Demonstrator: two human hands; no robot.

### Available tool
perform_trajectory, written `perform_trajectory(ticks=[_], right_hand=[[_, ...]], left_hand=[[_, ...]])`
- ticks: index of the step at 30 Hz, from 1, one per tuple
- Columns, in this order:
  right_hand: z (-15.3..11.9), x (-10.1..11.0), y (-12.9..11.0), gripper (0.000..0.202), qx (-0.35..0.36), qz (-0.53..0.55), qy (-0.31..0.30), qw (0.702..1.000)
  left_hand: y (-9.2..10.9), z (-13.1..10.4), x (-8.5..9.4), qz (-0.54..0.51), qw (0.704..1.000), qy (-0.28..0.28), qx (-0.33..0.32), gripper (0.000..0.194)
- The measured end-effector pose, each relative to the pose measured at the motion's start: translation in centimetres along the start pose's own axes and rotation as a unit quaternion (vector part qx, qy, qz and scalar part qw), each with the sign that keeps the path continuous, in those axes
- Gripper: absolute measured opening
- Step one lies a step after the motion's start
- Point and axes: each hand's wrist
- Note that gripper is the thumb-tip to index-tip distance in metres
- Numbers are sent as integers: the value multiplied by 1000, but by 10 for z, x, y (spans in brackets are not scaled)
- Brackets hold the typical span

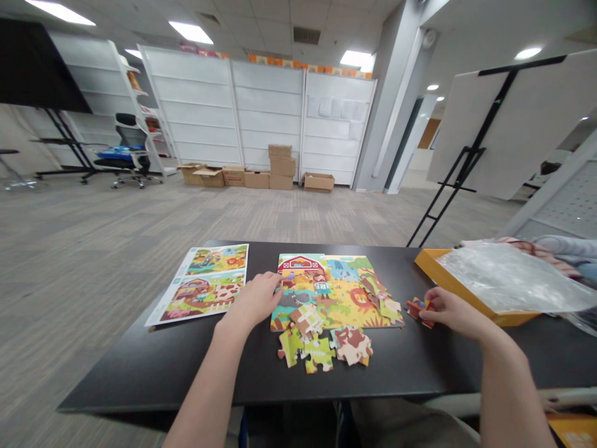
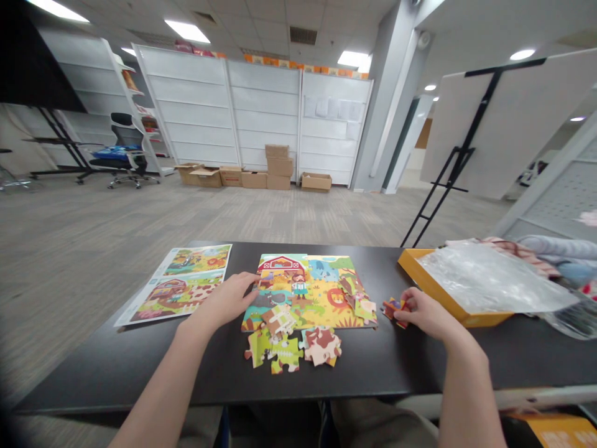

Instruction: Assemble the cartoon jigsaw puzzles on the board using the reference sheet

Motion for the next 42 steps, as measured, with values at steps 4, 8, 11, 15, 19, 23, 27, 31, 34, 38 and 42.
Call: perform_trajectory(ticks=[4,8,11,15,19,23,27,31,34,38,42], right_hand=[[-6,9,-21,54,35,130,24,991],[-11,-1,-68,60,133,191,50,971],[-14,-25,-111,57,167,210,17,963],[-16,-64,-160,43,204,258,-78,941],[-13,-90,-188,35,211,286,-107,928],[-6,-103,-197,31,197,300,-104,928],[1,-114,-199,32,181,323,-67,926],[4,-123,-200,34,177,332,-60,925],[6,-123,-197,32,169,322,-24,931],[5,-119,-185,27,159,218,50,962],[0,-119,-173,16,213,30,48,975]], left_hand=[[3,0,3,-1,1000,12,3,31],[9,4,1,-9,999,38,-15,30],[20,8,-2,-69,995,57,-48,29],[42,11,-1,-205,966,69,-138,40],[55,12,1,-279,944,52,-167,60],[54,12,-1,-274,943,55,-178,66],[48,13,-3,-238,954,85,-163,64],[46,13,-4,-197,967,79,-141,58],[42,14,-1,-177,971,78,-138,48],[28,19,0,-135,981,119,-77,36],[17,25,-7,-97,990,87,-50,30]])
Point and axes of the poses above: each hand's wrist, its own z-axis towards the middle knuckle, its own x-axis out of the back of the hand, y = z × x, and after that the axes turned 5 degrees about -x, right-handed
